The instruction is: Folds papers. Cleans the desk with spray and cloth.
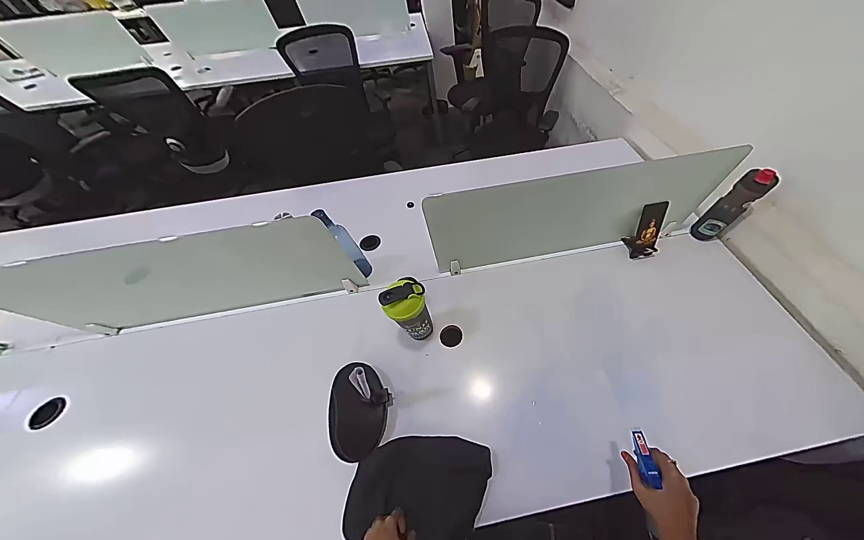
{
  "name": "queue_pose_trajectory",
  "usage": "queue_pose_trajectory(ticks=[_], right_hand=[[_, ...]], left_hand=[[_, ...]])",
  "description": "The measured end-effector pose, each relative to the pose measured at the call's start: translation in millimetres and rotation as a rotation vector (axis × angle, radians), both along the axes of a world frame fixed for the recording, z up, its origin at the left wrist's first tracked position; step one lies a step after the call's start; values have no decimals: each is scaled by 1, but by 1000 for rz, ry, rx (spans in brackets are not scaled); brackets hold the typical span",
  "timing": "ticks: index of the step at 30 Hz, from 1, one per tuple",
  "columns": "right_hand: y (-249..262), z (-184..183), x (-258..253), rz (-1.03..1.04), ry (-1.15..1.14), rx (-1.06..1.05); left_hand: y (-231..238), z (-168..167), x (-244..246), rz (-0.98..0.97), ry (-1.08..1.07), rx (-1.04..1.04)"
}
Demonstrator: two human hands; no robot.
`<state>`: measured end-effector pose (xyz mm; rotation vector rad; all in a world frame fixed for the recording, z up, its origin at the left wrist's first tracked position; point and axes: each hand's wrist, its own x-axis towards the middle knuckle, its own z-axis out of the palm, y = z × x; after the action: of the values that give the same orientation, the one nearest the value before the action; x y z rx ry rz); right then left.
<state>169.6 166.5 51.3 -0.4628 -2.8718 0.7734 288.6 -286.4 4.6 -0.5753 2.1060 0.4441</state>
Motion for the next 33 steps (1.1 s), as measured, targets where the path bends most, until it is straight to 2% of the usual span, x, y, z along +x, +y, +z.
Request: queue_pose_trajectory(ticks=[3,6,9,12,15,17,20,25,29,33], right_hand=[[7,1,-6,-19,-34,3],[10,3,-11,-40,-78,20],[13,5,-15,-44,-87,16],[23,3,-19,-68,-83,-41],[32,1,-22,-76,-89,-109],[29,7,-23,-57,-117,-105],[20,14,-22,50,-116,-71],[10,7,-19,205,-38,-149],[-2,4,-12,272,-45,-80],[-15,6,-2,334,-137,13]], left_hand=[[27,1,-3,13,236,-10],[45,-14,1,7,414,-102],[52,-32,0,60,604,-126],[45,-43,-12,81,697,-122],[29,-42,-40,103,651,-132],[18,-34,-65,142,525,-143],[2,-26,-97,211,415,-175],[-39,-17,-128,344,381,-180],[-53,-15,-135,437,388,-174],[-35,-20,-119,400,516,-274]])
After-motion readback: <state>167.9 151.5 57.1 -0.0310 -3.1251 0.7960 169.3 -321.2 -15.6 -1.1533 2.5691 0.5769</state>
